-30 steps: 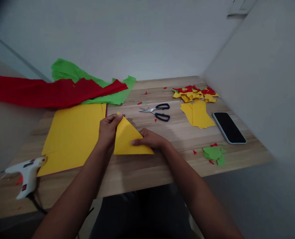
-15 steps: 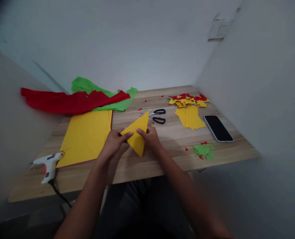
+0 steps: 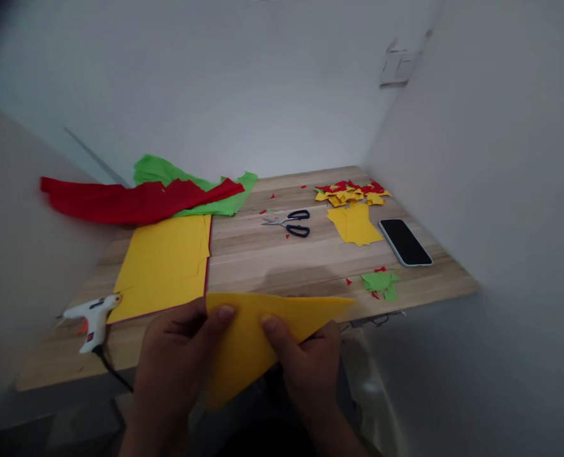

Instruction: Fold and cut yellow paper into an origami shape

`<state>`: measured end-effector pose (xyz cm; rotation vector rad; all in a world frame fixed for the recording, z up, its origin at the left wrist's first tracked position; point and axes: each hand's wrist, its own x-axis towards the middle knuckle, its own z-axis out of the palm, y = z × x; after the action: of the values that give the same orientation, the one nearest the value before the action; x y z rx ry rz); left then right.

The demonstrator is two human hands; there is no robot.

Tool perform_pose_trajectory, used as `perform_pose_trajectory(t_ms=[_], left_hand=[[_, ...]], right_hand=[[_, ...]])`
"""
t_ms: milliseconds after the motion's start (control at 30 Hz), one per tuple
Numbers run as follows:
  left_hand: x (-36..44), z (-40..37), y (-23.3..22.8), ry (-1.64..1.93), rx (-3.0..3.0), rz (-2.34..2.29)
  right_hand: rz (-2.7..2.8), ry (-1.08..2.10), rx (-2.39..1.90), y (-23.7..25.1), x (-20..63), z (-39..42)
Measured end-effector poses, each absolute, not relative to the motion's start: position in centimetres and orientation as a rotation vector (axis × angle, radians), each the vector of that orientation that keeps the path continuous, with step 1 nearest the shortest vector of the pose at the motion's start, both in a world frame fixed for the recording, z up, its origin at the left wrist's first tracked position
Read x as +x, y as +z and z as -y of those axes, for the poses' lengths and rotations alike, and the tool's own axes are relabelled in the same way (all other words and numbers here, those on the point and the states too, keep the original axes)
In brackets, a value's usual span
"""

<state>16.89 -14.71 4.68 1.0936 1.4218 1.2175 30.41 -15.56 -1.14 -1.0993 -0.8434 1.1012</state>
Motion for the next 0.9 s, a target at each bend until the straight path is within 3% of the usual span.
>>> perform_pose_trajectory(t_ms=[567, 767, 900], left_hand=[[14.0, 16.1, 3.4, 1.277, 1.224, -1.789], [11.5, 14.5, 1.9, 1.394, 1.157, -1.583], [11.0, 13.2, -0.2, 1.549, 0.792, -1.151]], right_hand=[[0.879, 1.009, -1.133, 0.1, 31.5, 15.4], [0.863, 1.203, -1.057, -0.5, 32.3, 14.9], [0.626, 1.367, -0.925, -1.3, 31.4, 13.6]])
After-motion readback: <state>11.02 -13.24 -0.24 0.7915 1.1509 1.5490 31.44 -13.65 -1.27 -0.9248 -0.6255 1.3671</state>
